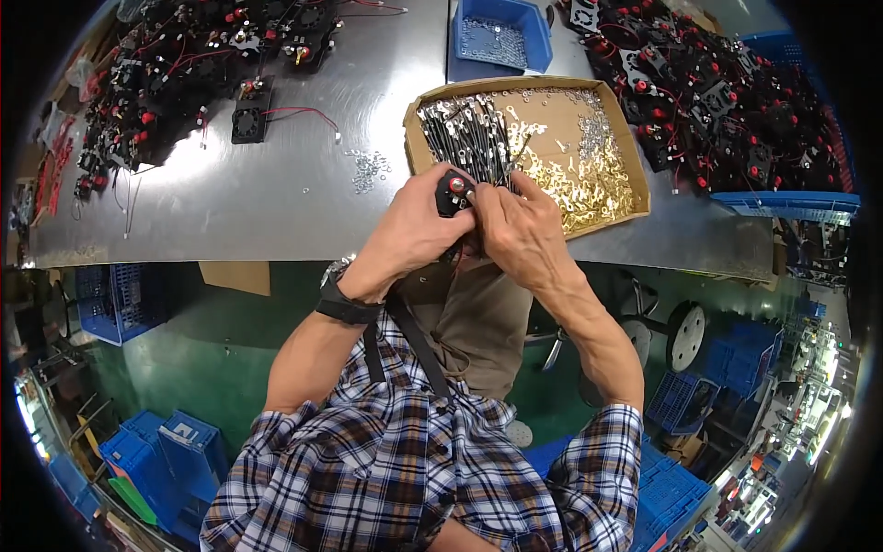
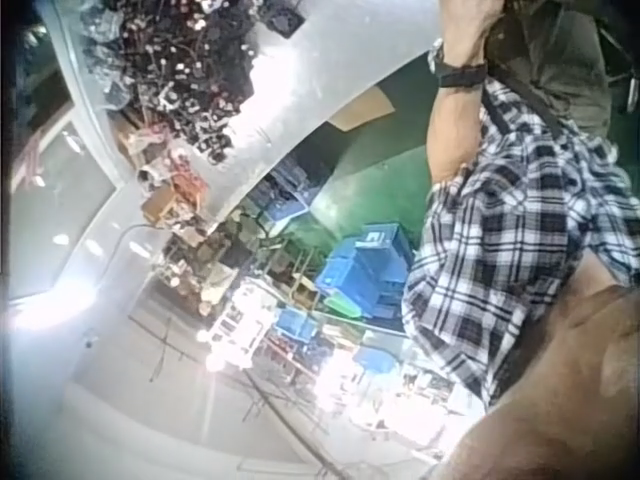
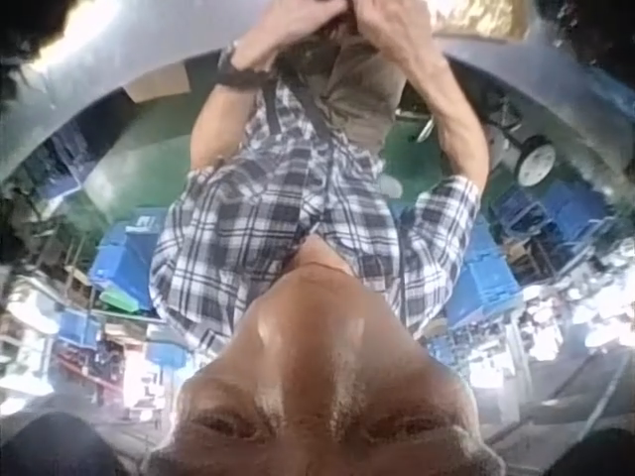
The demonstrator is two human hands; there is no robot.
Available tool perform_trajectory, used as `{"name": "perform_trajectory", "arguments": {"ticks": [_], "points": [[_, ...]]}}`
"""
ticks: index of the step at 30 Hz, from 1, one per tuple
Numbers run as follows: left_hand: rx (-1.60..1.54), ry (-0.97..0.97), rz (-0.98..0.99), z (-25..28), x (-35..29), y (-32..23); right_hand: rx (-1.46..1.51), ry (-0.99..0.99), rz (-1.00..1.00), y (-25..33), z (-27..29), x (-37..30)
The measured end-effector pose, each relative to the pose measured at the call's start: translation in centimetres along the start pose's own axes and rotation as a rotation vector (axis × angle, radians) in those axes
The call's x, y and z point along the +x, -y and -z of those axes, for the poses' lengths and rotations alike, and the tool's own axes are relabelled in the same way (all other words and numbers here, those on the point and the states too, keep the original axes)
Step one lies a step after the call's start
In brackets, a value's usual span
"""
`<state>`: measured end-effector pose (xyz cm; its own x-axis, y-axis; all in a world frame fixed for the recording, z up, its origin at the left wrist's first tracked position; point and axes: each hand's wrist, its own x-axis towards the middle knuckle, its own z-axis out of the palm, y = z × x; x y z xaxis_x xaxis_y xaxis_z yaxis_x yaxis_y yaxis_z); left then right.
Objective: Manually plugging wires into electronic housings and organizing them on a tray.
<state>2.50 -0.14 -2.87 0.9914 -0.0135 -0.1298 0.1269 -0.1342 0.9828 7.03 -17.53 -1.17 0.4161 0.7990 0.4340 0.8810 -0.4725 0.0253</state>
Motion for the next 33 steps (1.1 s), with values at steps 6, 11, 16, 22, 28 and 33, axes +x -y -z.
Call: {"name": "perform_trajectory", "arguments": {"ticks": [6,11,16,22,28,33], "points": [[-0.021,0.002,0.0,0.2,-0.3,0.1,0.016,0.018,-0.024,0.0,-0.4,0.2],[-0.015,0.035,0.001,0.6,-0.6,-0.3,0.197,0.043,-0.186,0.3,-0.3,0.6],[-0.036,0.032,-0.007,0.0,-0.5,-1.9,0.67,0.101,-0.624,0.5,0.9,0.6],[0.108,0.024,0.102,-0.2,-0.6,-1.4,0.938,0.199,-0.5,-2.0,-2.1,0.6],[-0.051,0.023,0.224,1.1,-0.4,0.2,0.735,0.028,-0.568,-0.8,-2.1,1.2],[0.062,0.106,-0.003,2.2,1.1,2.4,0.187,-0.082,-0.332,1.6,-3.0,0.2]]}}
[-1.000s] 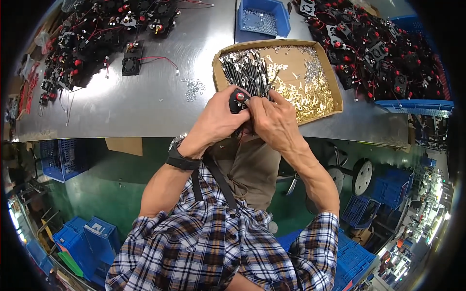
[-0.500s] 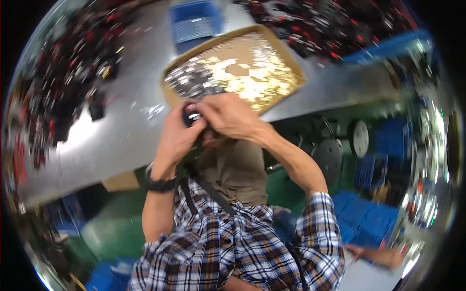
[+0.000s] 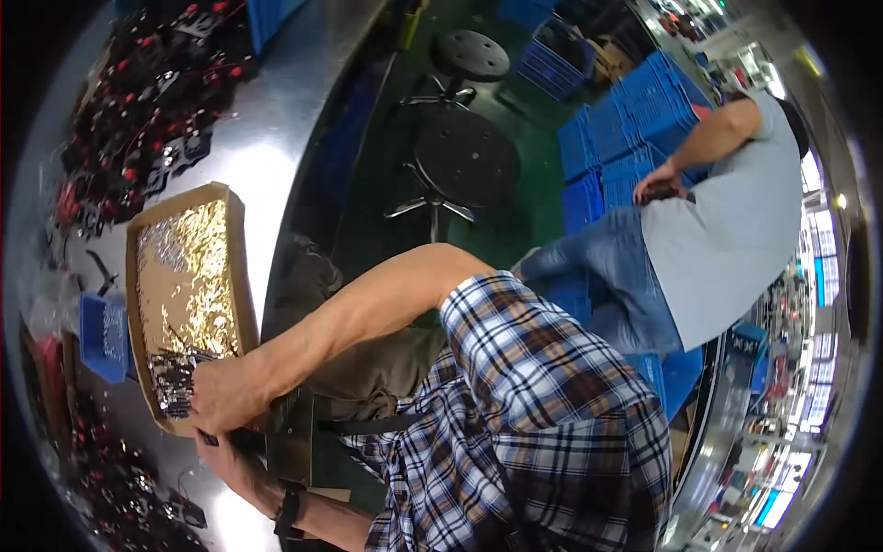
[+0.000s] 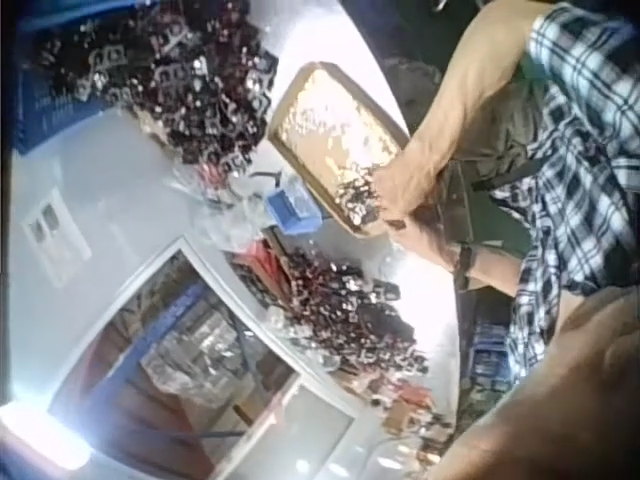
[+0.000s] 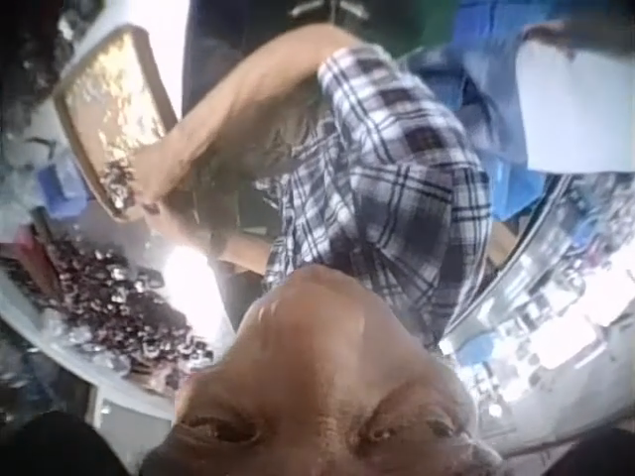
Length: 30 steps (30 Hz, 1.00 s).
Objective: Manually plugging wires into electronic housings and organizing them on a tray.
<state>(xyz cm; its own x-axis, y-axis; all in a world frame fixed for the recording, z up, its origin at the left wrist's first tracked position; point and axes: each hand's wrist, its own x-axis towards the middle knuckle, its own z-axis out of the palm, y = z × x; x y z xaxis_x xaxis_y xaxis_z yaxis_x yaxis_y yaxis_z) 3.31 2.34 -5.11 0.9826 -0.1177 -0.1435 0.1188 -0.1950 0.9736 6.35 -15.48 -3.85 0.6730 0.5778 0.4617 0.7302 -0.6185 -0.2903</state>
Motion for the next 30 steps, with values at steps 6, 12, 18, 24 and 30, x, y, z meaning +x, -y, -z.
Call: {"name": "perform_trajectory", "arguments": {"ticks": [6,12,18,24,30], "points": [[0.003,-0.001,0.063,0.2,-0.2,-0.5,0.011,-0.03,0.028,0.2,-0.3,1.1],[-0.022,-0.018,0.138,-0.5,-0.4,-1.8,0.332,0.07,-0.186,-1.5,-0.5,1.7],[-0.053,0.008,0.138,0.4,0.2,-0.5,0.144,-0.012,-0.094,-0.4,0.0,0.4],[-0.008,-0.029,0.073,-0.2,-0.1,-0.9,0.156,-0.012,-0.16,0.2,0.1,0.1],[0.035,-0.002,0.146,0.3,-0.1,-1.6,0.166,-0.141,-0.245,0.6,-0.6,-0.4]]}}
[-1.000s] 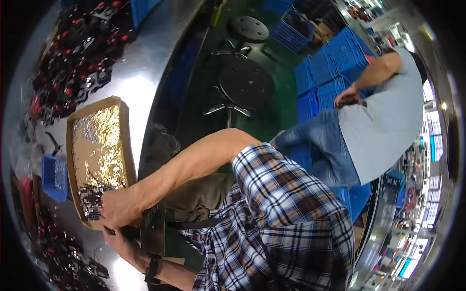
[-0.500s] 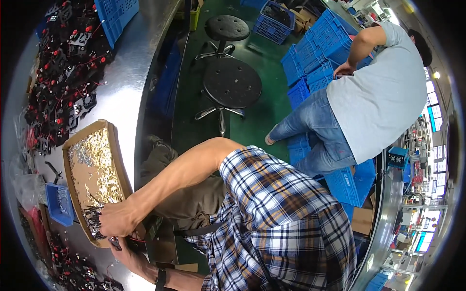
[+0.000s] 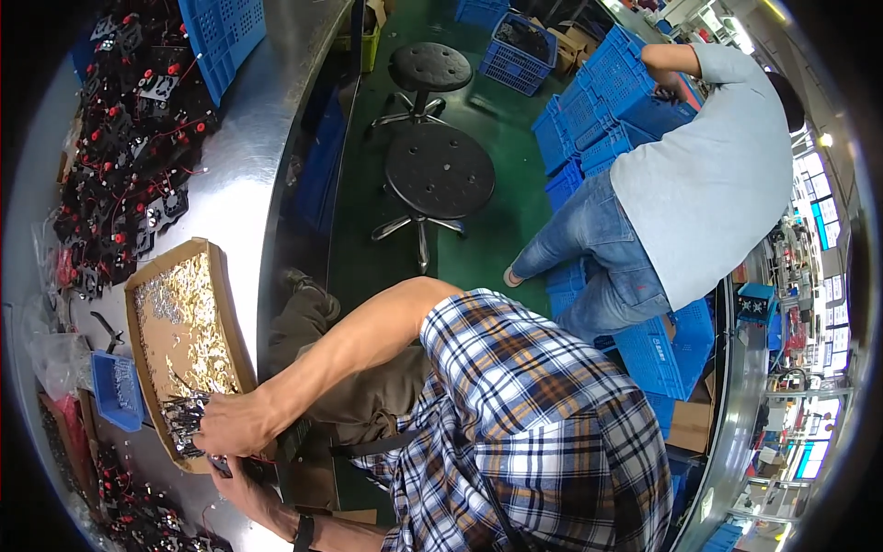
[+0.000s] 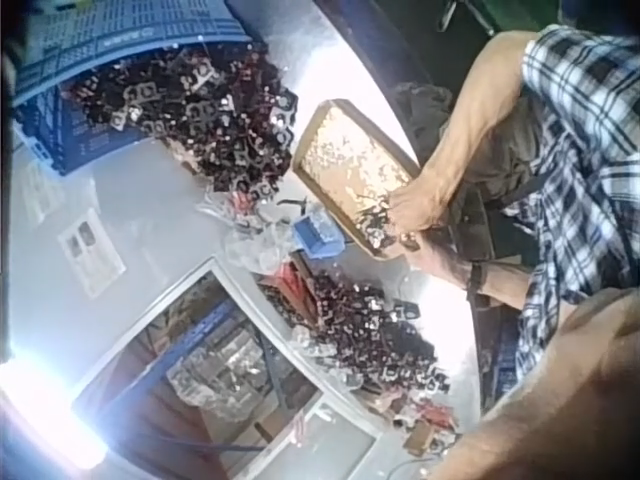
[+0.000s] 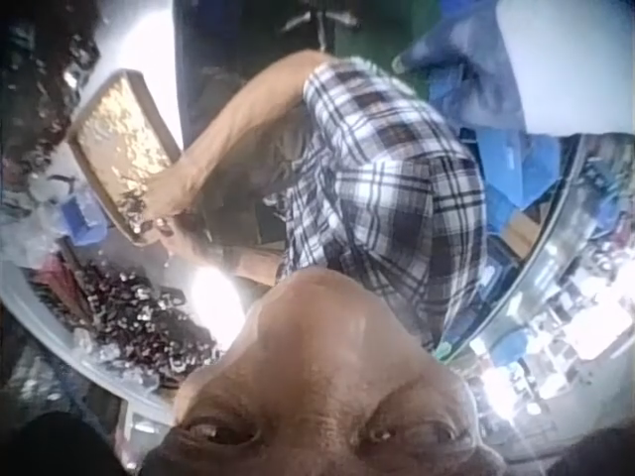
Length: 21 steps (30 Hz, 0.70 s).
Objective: Manually plugging wires into electronic housings and organizing them on a tray.
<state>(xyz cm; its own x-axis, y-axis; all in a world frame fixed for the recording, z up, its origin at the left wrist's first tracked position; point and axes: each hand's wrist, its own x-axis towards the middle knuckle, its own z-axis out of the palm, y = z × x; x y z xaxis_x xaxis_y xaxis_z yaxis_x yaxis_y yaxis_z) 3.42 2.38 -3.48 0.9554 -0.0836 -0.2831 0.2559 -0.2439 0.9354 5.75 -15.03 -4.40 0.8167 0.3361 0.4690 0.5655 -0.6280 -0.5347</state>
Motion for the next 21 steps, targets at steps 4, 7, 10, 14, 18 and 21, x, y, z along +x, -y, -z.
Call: {"name": "perform_trajectory", "arguments": {"ticks": [4,7,10,14,18,21], "points": [[-0.072,-0.006,-0.093,-0.6,0.0,0.7,-0.146,0.108,0.289,-0.4,0.6,0.3],[-0.015,0.048,-0.051,0.2,0.5,1.2,-0.252,0.132,0.423,-0.9,0.3,0.8],[-0.122,0.037,-0.134,-0.9,0.6,1.3,-0.33,0.145,0.508,-1.3,0.1,1.0],[-0.012,-0.014,-0.06,-0.5,0.0,1.0,-0.357,0.156,0.516,-1.2,0.0,1.7],[-0.102,0.034,-0.008,-0.1,0.7,1.1,-0.264,0.056,0.395,-1.3,0.3,1.3],[-0.049,-0.008,-0.037,0.3,0.1,1.5,-0.276,0.078,0.459,-0.8,0.3,0.9]]}}
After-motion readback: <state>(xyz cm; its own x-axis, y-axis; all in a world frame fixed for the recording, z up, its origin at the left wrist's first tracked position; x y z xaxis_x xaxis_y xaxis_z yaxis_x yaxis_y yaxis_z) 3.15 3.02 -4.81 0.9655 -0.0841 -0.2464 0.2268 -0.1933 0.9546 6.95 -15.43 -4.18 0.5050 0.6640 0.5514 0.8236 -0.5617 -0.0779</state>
